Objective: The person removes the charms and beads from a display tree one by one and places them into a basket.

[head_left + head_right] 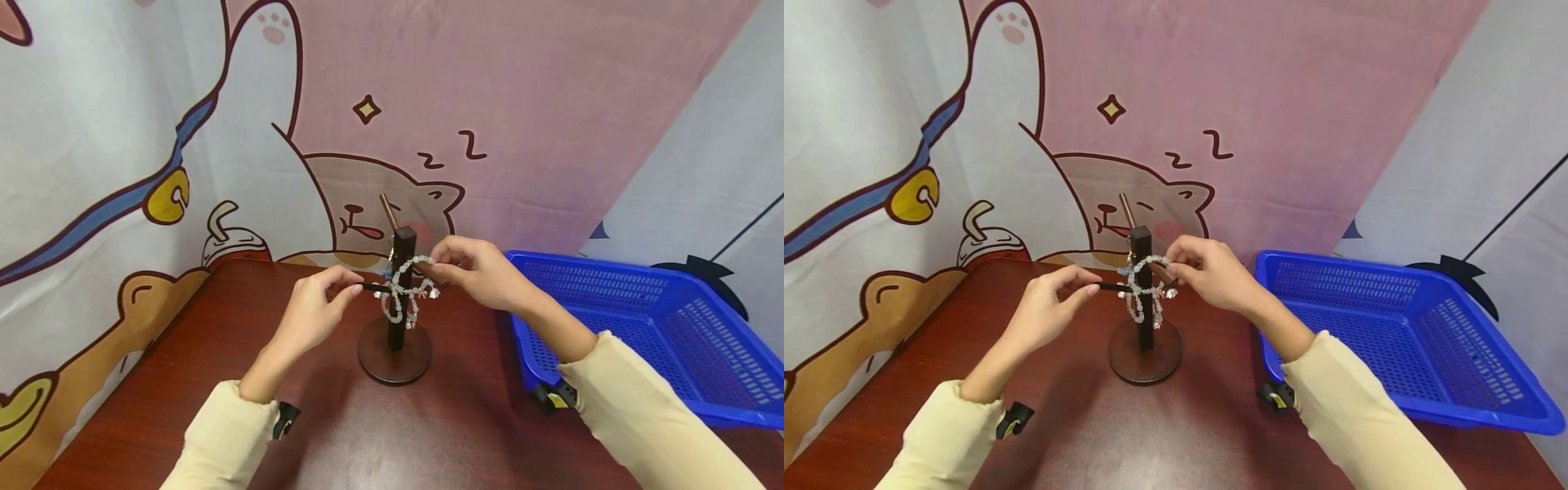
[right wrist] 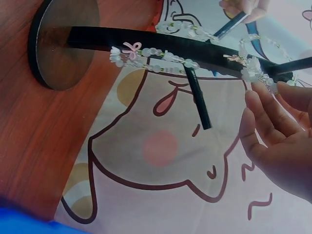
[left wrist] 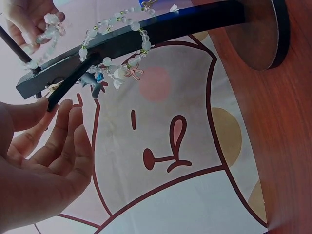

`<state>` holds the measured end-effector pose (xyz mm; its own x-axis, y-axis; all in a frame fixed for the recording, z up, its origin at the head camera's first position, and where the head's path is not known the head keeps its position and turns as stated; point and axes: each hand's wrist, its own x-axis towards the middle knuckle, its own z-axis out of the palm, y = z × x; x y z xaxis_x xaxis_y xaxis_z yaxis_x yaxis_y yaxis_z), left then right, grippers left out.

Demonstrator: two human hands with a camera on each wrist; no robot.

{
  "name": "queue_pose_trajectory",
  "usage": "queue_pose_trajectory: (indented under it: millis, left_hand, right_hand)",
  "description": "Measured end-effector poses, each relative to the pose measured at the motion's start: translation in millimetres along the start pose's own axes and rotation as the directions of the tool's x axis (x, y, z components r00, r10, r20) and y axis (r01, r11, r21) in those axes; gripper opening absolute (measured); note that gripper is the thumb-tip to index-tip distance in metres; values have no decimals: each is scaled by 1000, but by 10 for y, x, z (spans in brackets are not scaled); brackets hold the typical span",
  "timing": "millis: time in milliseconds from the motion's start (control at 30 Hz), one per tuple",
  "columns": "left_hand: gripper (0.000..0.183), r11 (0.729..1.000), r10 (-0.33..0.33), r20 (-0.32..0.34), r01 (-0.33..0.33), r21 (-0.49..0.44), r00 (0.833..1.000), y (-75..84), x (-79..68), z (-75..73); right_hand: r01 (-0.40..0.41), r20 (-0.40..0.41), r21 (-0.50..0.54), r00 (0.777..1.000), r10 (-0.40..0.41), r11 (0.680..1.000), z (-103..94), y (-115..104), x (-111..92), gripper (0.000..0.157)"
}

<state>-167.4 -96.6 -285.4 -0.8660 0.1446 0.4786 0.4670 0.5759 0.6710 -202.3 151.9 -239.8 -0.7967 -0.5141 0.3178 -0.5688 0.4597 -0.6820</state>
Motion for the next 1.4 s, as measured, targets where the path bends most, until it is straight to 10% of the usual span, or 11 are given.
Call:
queue_pose_trajectory:
  millis: [1400]
  left_hand:
    - [7,999,39,-44,-40,-25,998,-22,-19,34]
  right_hand:
    - [14,-43,-1,999,-14,1000,-583,-135,-738,12]
